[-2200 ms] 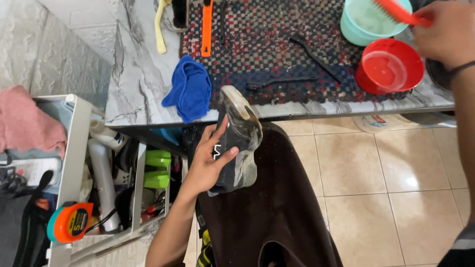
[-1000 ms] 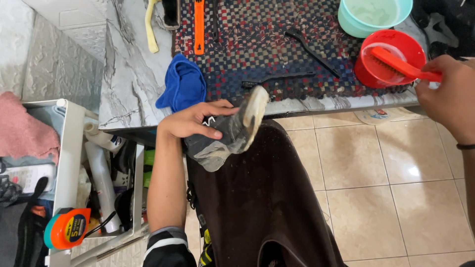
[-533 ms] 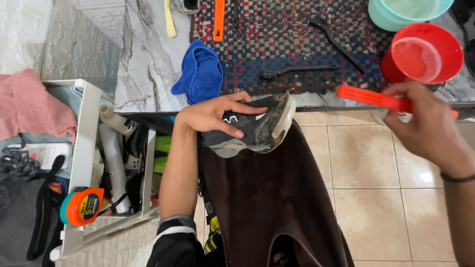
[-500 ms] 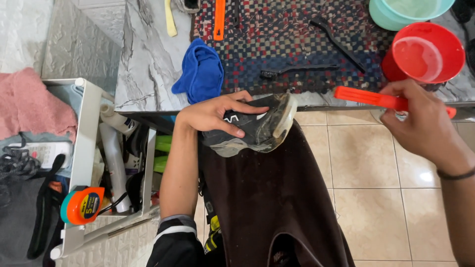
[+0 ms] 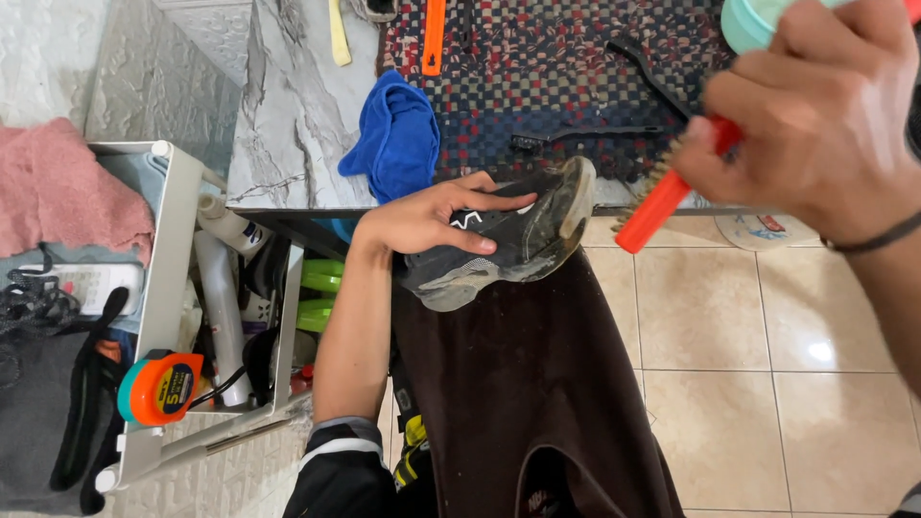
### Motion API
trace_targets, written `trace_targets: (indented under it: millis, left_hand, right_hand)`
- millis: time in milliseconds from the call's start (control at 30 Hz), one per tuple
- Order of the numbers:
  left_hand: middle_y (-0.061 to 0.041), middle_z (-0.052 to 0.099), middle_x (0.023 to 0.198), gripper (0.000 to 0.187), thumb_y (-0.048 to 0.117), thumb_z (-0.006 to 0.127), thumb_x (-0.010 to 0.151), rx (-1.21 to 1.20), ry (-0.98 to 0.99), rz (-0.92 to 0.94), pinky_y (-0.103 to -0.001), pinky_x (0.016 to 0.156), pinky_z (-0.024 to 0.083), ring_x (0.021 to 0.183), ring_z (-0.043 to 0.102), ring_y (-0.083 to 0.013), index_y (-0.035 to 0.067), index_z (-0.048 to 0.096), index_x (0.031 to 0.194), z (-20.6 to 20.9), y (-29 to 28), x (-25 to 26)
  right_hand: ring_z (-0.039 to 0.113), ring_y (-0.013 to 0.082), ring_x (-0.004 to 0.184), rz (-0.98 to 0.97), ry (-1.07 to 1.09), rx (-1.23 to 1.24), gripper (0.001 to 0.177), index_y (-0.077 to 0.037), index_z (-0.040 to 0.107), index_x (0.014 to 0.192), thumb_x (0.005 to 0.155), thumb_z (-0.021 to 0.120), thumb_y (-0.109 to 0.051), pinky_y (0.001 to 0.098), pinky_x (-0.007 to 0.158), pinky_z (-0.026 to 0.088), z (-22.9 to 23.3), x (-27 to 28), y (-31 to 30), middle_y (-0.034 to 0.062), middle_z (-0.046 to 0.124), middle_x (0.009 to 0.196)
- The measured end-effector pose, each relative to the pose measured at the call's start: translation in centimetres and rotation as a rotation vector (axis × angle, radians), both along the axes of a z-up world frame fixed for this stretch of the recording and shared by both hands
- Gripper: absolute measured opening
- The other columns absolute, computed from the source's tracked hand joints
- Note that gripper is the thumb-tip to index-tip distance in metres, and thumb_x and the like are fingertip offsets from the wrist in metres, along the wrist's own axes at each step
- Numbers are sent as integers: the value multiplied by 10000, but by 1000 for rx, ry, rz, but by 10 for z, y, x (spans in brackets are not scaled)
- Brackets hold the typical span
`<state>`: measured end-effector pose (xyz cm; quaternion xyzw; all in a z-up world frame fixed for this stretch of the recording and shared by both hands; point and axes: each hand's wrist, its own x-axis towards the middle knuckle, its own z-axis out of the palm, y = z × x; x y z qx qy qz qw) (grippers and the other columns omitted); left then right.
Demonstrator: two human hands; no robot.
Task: The person cleans a shoe using various brushes and a cloth. They scrub the sole and sides of the shoe with orange and black brushes, dip them in water, and wipe the shoe with a blue cloth and a smaller tool.
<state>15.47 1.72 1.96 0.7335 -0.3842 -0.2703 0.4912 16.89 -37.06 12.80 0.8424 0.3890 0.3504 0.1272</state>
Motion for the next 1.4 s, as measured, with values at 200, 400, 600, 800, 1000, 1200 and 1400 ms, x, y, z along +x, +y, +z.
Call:
trace_targets:
  millis: [200,400,600,800,1000,1200,1400]
  left_hand:
    - [23,220,975,665,439,701,1013,68,-20,43,-275,872,284,899,302,-190,305,504,1634,2,-3,-5]
    - [28,250,984,655,441,703,1009,81,-4,76,-268,841,307,913,329,-180,319,514,1624,0,-6,-4]
    - [25,284,980,661,476,703,1003,97,-88,85,-292,844,342,898,372,-176,336,513,1621,-3,-10,-7]
    - [25,294,964,654,488,690,999,169,-100,112,-299,819,372,874,385,-176,366,512,1616,9,-17,-13]
    - [31,272,929,663,485,647,1016,131,-89,58,-302,873,372,865,375,-171,281,503,1630,12,-14,-30]
    - [21,334,906,660,508,613,1014,215,-86,47,-280,871,365,907,443,-178,292,508,1629,17,-16,-49]
    - [23,291,904,648,492,612,1018,239,-44,4,-324,801,356,863,396,-171,297,508,1627,7,-18,-60]
  right_hand:
    - [486,160,741,10,-63,-140,364,-269,436,702,963,689,-280,329,658,304,14,14,16,-99,435,687]
    - [422,156,699,-24,-53,-131,338,-273,450,712,970,667,-282,346,679,277,8,17,21,-96,429,679]
    - [479,177,773,50,-93,-143,328,-247,449,693,941,665,-242,351,737,332,11,12,29,-80,417,647]
    - [416,169,746,104,-103,-141,307,-242,465,656,896,647,-182,329,722,330,14,-1,48,-76,427,618]
    - [435,192,729,13,-66,-94,299,-247,441,677,879,662,-231,355,684,293,3,-3,29,-69,383,659]
    - [405,181,753,61,-24,-65,246,-250,503,670,856,650,-188,378,781,340,-8,-10,22,-72,361,614]
    - [370,171,683,28,-47,-40,295,-268,477,654,889,644,-205,325,656,250,-50,-13,9,-69,373,612]
